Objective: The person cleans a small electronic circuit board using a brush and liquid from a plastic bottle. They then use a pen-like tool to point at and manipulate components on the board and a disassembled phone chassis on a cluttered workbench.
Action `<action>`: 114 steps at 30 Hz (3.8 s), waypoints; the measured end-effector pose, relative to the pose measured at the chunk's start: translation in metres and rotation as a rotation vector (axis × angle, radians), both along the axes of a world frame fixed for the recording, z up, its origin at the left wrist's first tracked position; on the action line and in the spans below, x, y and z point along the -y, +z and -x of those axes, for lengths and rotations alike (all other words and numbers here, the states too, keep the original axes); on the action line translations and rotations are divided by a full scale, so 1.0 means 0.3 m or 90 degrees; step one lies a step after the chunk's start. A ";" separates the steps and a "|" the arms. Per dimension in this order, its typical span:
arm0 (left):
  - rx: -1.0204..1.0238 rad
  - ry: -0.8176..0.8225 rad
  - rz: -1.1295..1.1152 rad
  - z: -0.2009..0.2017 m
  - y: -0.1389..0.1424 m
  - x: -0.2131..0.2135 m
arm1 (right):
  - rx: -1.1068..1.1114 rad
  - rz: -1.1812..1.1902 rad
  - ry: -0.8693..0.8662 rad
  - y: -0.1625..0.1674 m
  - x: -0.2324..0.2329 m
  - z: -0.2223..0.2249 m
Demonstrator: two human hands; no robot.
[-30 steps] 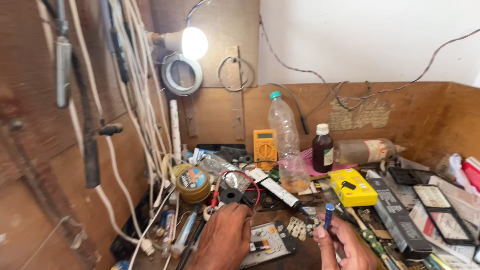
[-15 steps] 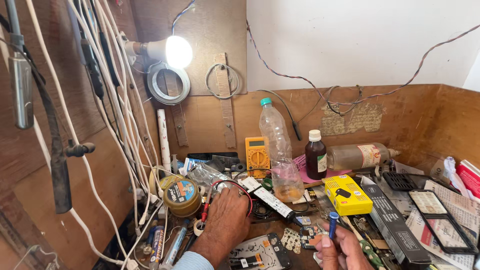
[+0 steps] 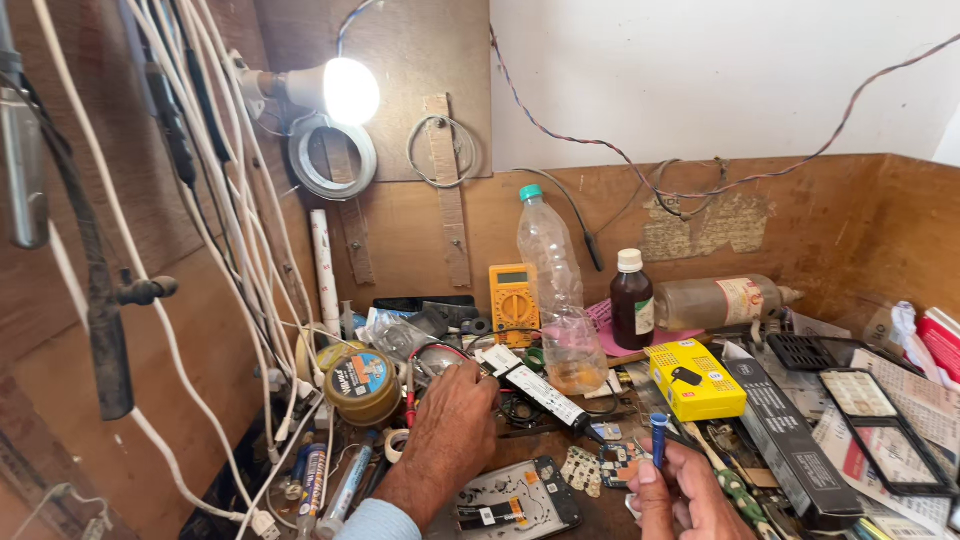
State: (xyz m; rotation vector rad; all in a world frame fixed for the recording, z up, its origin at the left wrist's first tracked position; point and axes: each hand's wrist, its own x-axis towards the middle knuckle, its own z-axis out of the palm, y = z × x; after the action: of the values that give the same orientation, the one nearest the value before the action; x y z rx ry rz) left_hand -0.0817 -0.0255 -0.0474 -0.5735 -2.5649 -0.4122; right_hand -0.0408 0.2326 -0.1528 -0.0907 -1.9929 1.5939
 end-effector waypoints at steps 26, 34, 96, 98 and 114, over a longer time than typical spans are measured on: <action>0.045 0.147 -0.481 0.132 0.098 -0.405 | -0.249 0.014 -0.141 -0.124 -0.182 0.134; 0.103 0.156 -0.530 0.160 0.118 -0.430 | -0.190 0.084 -0.043 -0.189 -0.268 0.276; 0.021 0.224 -0.509 0.307 0.126 -0.079 | -0.137 -0.015 -0.205 -0.087 -0.073 0.078; 0.024 0.212 -0.512 0.315 0.119 -0.083 | -0.198 -0.013 -0.201 -0.017 -0.042 0.052; -0.105 0.210 -0.480 0.326 0.007 -0.091 | -0.237 -0.136 -0.163 0.255 0.056 -0.180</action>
State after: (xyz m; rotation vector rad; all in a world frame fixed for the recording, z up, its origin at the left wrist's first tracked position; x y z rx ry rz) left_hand -0.1795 0.0019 -0.0453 0.0865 -2.0670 -1.0794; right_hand 0.0131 0.2157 -0.0762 0.0320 -1.7652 1.1356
